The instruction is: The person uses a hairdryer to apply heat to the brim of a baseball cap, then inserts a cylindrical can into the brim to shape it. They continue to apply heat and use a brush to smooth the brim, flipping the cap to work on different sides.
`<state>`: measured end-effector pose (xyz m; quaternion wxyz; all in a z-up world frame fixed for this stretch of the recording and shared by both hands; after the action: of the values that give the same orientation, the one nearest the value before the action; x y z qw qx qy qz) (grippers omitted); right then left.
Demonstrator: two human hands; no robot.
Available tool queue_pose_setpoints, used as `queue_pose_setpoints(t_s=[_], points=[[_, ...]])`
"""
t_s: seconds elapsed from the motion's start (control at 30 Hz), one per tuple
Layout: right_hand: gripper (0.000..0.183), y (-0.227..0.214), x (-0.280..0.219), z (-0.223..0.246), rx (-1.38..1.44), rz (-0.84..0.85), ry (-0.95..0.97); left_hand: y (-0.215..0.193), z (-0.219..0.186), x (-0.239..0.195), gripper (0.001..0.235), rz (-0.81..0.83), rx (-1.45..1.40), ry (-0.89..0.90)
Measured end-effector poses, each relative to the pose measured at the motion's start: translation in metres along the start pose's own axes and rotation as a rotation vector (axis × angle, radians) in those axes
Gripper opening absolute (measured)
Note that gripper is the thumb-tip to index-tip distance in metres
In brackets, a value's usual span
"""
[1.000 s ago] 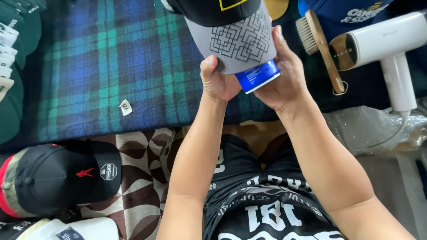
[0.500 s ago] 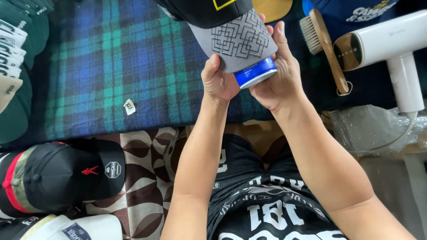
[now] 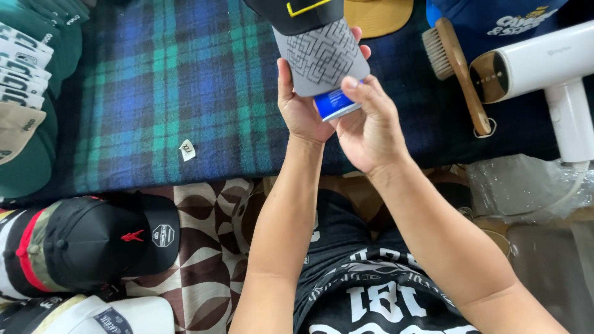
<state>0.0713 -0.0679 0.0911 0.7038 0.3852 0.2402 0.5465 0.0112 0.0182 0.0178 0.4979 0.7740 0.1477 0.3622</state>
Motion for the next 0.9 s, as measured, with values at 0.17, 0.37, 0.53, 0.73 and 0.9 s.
queue_pose_setpoints(t_s=[0.17, 0.37, 0.53, 0.73, 0.9], points=[[0.062, -0.002, -0.005, -0.010, -0.100, -0.124, 0.014, -0.008, -0.001, 0.000, 0.091, -0.024, -0.063, 0.000], [0.072, -0.013, -0.007, -0.006, -0.352, -0.091, -0.001, 0.009, -0.003, -0.001, 0.092, -0.025, 0.032, 0.021], [0.061, -0.011, -0.015, -0.001, -0.734, -0.056, -0.214, 0.009, -0.003, -0.003, 0.089, 0.023, 0.020, 0.021], [0.077, -0.036, -0.031, 0.002, -1.302, 0.019, -0.448, 0.004, -0.009, -0.002, 0.082, 0.058, -0.075, 0.056], [0.059, -0.066, -0.044, 0.004, -1.338, 0.100, -0.548, -0.011, -0.010, -0.003, 0.079, 0.010, -0.152, 0.122]])
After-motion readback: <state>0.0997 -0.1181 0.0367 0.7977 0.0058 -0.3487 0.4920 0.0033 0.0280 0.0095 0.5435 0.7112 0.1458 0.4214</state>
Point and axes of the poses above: each hand's wrist, its own x-axis towards the middle knuckle, its own y-axis out of the palm, z = x × y, the point moved 2 cm from there along x, towards the middle knuckle, and after that the axes turned 10 degrees about -y, right-handed, at the moved point
